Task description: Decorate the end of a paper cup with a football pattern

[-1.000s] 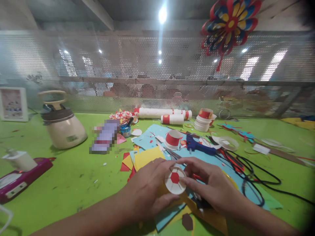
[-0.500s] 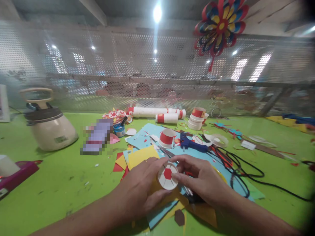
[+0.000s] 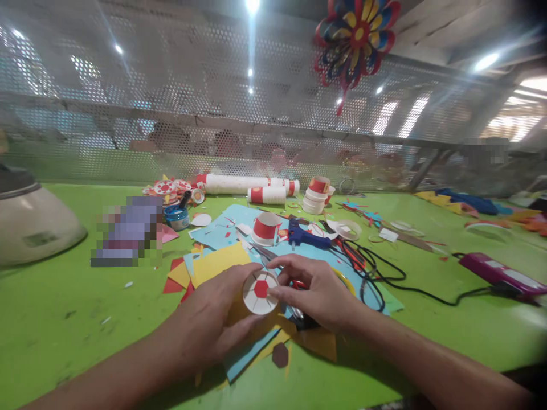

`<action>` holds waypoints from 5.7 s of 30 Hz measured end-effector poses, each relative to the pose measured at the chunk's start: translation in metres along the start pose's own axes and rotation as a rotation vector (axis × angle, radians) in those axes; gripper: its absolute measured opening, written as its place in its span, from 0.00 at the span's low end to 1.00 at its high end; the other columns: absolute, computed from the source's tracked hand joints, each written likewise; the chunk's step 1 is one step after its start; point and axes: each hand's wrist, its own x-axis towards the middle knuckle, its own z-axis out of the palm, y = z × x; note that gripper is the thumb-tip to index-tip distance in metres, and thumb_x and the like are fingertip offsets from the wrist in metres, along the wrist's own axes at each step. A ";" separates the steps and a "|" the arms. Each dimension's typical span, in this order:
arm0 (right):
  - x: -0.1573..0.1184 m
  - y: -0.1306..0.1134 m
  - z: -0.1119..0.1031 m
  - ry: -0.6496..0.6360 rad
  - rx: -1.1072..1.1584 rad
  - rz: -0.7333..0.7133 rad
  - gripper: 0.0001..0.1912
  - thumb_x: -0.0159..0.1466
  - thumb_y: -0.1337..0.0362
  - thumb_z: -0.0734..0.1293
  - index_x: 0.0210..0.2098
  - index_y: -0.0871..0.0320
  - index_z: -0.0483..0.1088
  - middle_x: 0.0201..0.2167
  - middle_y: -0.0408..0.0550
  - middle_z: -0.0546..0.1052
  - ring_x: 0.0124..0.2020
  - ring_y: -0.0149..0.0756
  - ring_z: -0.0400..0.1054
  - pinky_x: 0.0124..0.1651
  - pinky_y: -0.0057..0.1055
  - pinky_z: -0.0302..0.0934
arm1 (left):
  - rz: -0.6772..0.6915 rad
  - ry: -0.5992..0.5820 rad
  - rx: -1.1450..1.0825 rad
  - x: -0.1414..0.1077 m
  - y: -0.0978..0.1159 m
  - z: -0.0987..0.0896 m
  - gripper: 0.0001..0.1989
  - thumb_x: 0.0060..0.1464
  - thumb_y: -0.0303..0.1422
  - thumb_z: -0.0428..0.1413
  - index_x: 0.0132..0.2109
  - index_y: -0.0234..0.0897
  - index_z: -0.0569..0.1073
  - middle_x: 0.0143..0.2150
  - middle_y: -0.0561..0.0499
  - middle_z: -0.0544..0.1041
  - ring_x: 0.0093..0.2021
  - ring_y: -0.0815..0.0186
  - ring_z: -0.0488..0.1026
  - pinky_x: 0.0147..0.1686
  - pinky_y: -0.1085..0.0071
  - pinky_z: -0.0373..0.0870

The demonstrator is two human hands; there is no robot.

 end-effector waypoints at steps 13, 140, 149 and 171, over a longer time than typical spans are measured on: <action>0.000 -0.003 -0.006 0.037 -0.247 -0.148 0.11 0.65 0.60 0.62 0.36 0.60 0.74 0.29 0.46 0.78 0.30 0.31 0.69 0.33 0.26 0.63 | -0.013 0.029 0.052 0.001 -0.002 0.001 0.22 0.55 0.35 0.54 0.56 0.45 0.58 0.53 0.47 0.74 0.49 0.58 0.74 0.45 0.64 0.73; 0.027 0.031 -0.026 0.471 -0.388 -0.201 0.10 0.57 0.69 0.61 0.32 0.61 0.74 0.20 0.42 0.69 0.23 0.31 0.62 0.29 0.27 0.58 | -0.062 0.130 0.031 0.003 -0.019 0.005 0.21 0.54 0.39 0.55 0.54 0.44 0.62 0.49 0.47 0.77 0.47 0.55 0.76 0.43 0.62 0.74; 0.026 0.031 -0.021 0.565 -0.419 -0.252 0.17 0.54 0.74 0.59 0.39 0.60 0.74 0.20 0.40 0.68 0.23 0.31 0.62 0.31 0.26 0.59 | 0.085 0.198 0.157 0.015 -0.024 0.001 0.26 0.55 0.43 0.53 0.59 0.48 0.59 0.55 0.46 0.75 0.51 0.53 0.74 0.47 0.59 0.74; 0.025 0.018 -0.013 0.544 -0.446 -0.277 0.13 0.56 0.75 0.61 0.37 0.62 0.75 0.23 0.43 0.74 0.24 0.29 0.64 0.30 0.25 0.60 | 0.061 0.138 0.255 0.016 -0.033 0.010 0.21 0.56 0.38 0.52 0.56 0.39 0.61 0.52 0.42 0.76 0.48 0.54 0.77 0.42 0.61 0.77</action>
